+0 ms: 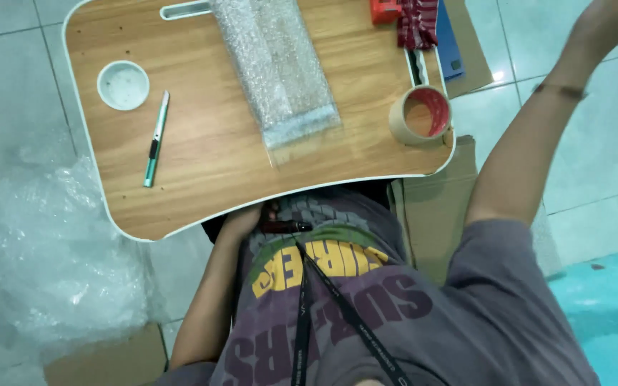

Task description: Wrapping a long item in bubble wrap and securing it with adhesive tape on a small table.

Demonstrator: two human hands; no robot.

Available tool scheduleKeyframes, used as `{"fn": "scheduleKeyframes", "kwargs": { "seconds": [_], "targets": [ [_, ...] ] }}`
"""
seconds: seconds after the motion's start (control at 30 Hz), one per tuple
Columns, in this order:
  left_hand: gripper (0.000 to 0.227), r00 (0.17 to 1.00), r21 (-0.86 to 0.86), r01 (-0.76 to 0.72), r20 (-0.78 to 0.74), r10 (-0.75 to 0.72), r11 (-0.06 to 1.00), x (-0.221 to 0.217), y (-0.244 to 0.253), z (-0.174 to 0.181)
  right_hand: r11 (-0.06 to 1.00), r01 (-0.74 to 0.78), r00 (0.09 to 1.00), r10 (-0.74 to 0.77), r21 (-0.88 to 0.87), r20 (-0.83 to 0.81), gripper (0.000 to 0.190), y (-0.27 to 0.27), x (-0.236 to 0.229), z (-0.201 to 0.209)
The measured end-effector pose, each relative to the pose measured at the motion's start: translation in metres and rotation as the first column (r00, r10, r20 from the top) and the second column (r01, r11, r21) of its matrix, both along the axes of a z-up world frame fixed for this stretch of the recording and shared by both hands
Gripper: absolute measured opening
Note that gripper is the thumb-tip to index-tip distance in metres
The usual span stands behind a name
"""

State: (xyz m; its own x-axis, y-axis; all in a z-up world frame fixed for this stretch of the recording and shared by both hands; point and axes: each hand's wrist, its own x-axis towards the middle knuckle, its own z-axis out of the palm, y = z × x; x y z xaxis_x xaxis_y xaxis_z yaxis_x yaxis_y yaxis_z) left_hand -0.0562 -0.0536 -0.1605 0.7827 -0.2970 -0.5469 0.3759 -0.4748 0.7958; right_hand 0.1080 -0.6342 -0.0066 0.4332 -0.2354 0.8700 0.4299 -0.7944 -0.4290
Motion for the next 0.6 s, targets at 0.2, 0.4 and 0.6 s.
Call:
{"fn": "scheduleKeyframes", "kwargs": {
  "seconds": [0.2, 0.4, 0.6],
  "targets": [
    [0.06, 1.0, 0.095, -0.029, 0.007, 0.028, 0.995, -0.002, -0.002, 0.002, 0.866, 0.499, 0.768, -0.443, 0.0, -0.462, 0.046, -0.029, -0.094, -0.202],
    [0.044, 0.938, 0.057, 0.116, 0.321, -0.128, 0.992, -0.021, -0.016, 0.06, 0.837, 0.473, 0.647, -0.119, 0.275, -0.753, 0.03, 0.002, -0.193, -0.319],
    [0.046, 0.534, -0.034, 0.269, 0.837, -0.119, 0.963, -0.019, -0.007, 0.141, 0.979, 0.203, 0.698, -0.125, 0.027, -0.705, 0.04, -0.018, -0.16, -0.231]
  ]
}}
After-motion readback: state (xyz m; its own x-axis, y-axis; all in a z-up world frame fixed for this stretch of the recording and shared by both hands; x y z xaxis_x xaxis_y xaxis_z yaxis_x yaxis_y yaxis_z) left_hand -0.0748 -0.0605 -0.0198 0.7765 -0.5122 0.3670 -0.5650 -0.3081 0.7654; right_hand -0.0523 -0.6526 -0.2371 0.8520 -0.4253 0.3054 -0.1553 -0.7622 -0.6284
